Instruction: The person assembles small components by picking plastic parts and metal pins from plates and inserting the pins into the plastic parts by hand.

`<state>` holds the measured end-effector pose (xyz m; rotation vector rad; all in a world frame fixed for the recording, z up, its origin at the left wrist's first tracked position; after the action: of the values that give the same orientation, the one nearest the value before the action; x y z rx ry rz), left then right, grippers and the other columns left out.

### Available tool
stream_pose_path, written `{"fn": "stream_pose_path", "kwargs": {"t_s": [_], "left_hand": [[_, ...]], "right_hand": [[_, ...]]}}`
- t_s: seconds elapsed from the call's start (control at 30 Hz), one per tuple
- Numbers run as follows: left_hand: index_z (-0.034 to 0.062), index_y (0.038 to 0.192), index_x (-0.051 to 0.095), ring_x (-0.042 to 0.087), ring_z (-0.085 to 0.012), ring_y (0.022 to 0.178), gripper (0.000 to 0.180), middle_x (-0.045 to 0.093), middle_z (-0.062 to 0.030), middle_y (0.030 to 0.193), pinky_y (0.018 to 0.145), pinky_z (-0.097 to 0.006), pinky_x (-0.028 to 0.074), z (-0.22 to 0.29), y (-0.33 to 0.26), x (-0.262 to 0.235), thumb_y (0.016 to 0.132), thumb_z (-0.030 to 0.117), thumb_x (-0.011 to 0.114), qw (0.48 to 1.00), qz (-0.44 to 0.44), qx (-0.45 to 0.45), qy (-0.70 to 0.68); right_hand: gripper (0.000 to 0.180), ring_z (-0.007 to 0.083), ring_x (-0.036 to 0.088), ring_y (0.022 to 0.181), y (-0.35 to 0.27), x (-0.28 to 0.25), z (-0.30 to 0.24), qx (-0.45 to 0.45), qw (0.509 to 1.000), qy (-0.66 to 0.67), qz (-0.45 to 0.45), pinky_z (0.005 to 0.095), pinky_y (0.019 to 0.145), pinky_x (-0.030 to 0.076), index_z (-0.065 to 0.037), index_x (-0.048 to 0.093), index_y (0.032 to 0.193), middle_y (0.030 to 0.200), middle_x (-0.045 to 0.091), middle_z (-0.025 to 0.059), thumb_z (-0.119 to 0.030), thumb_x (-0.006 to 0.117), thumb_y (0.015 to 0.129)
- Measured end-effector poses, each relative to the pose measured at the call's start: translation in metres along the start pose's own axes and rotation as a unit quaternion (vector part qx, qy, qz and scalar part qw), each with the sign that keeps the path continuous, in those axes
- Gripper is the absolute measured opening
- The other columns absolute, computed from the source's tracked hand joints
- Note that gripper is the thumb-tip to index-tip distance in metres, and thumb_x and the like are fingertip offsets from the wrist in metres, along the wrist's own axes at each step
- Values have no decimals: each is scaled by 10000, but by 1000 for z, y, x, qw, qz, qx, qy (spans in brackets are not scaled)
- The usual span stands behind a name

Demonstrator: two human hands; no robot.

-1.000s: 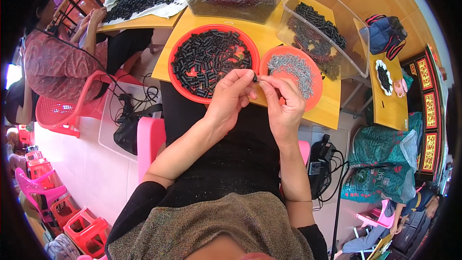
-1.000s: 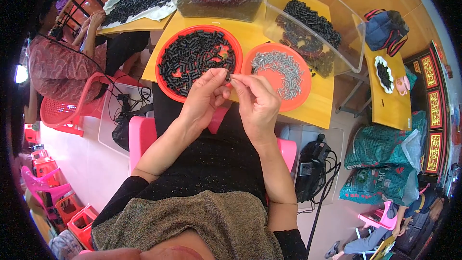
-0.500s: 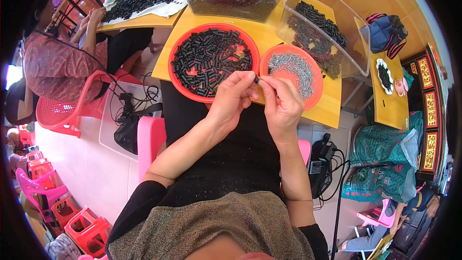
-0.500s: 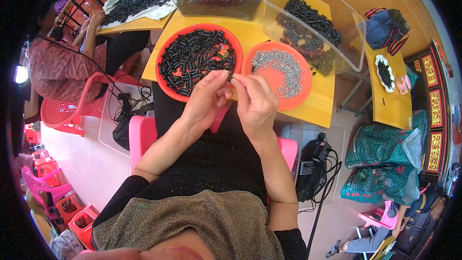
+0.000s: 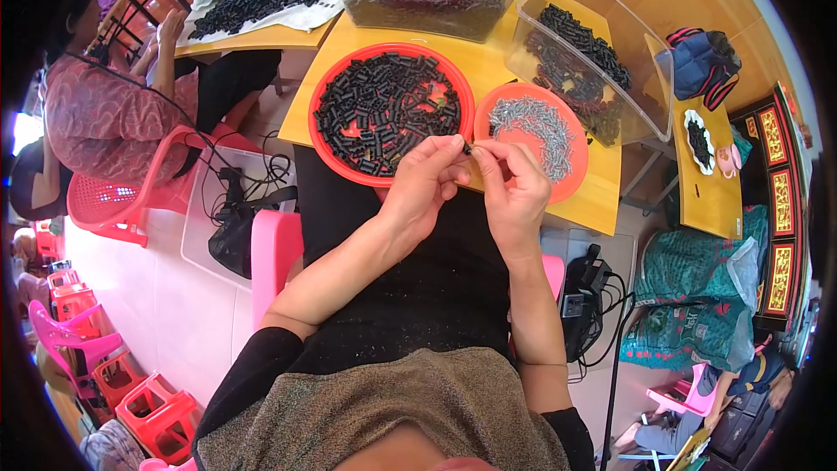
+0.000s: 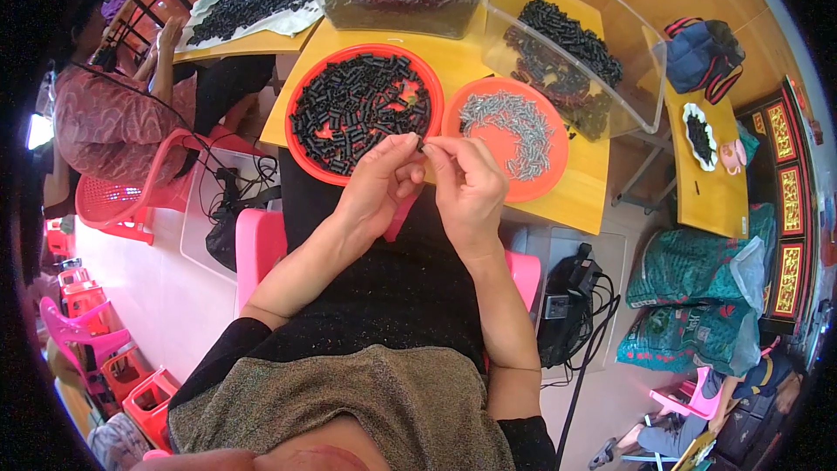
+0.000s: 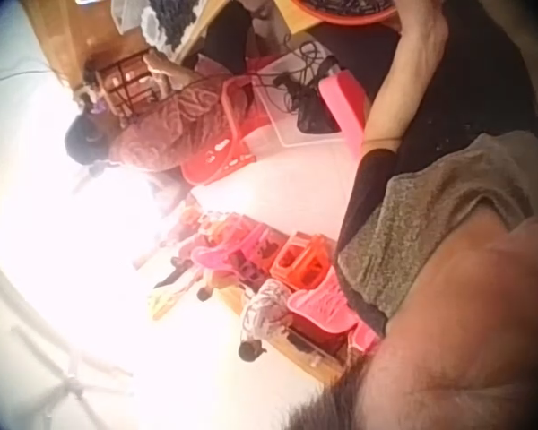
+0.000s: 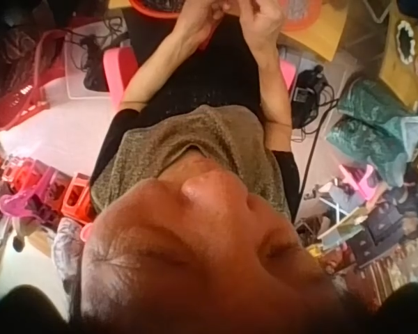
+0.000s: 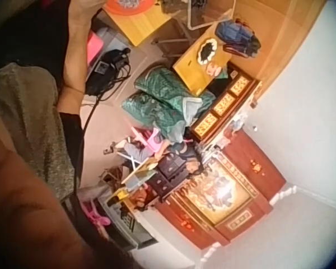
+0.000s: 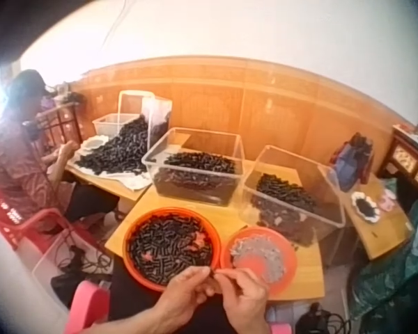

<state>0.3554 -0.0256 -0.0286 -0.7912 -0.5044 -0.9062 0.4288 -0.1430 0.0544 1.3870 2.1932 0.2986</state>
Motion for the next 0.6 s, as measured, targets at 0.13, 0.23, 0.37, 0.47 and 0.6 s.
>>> {"fn": "stream_pose_path", "kwargs": {"t_s": [0.13, 0.23, 0.37, 0.47, 0.6], "left_hand": [[96, 1098, 665, 649, -71, 724, 146, 704, 16, 892, 570, -209, 408, -1, 1, -3, 1084, 241, 662, 1000, -2, 3, -4], [117, 1117, 660, 662, -66, 727, 152, 718, 29, 948, 596, -216, 413, -7, 3, -3, 1076, 263, 675, 999, -37, -11, -26], [119, 1123, 657, 653, -64, 718, 152, 712, 34, 933, 595, -213, 412, -7, 2, 1, 1081, 265, 666, 998, -46, -18, -24], [119, 1140, 654, 648, -64, 716, 155, 705, 39, 920, 594, -212, 412, -7, 2, -2, 1084, 263, 660, 999, -39, -12, -23], [114, 1165, 661, 638, -56, 720, 160, 696, 43, 905, 591, -207, 416, -8, 0, 1, 1091, 255, 648, 1000, -25, -9, -17]], "right_hand": [[94, 297, 698, 751, -3, 3, -11, -95, 992, -79, 26, 367, 676, 546, -12, 749, 986, 889, 704, 125, 6, 782, 900], [109, 289, 692, 761, -8, 6, -17, -198, 965, -164, 42, 383, 688, 532, -41, 753, 989, 887, 708, 93, -25, 797, 890], [127, 281, 690, 777, -11, 6, -18, -211, 959, -182, 45, 397, 697, 521, -68, 756, 995, 888, 711, 68, -47, 808, 881], [122, 274, 690, 781, -11, 7, -23, -231, 954, -187, 48, 392, 688, 519, -67, 751, 987, 884, 709, 65, -43, 807, 881], [120, 286, 686, 767, -12, 4, -13, -172, 974, -142, 41, 393, 685, 518, -53, 748, 988, 875, 704, 76, -36, 804, 884]]}}
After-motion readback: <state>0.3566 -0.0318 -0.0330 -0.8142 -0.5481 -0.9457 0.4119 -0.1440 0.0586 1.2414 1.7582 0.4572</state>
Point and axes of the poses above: each hand's wrist, its own y-axis towards the middle knuckle, its own x-axis out of the palm, z = x × y, the point moved 7 cm from there along y, towards the middle knuckle
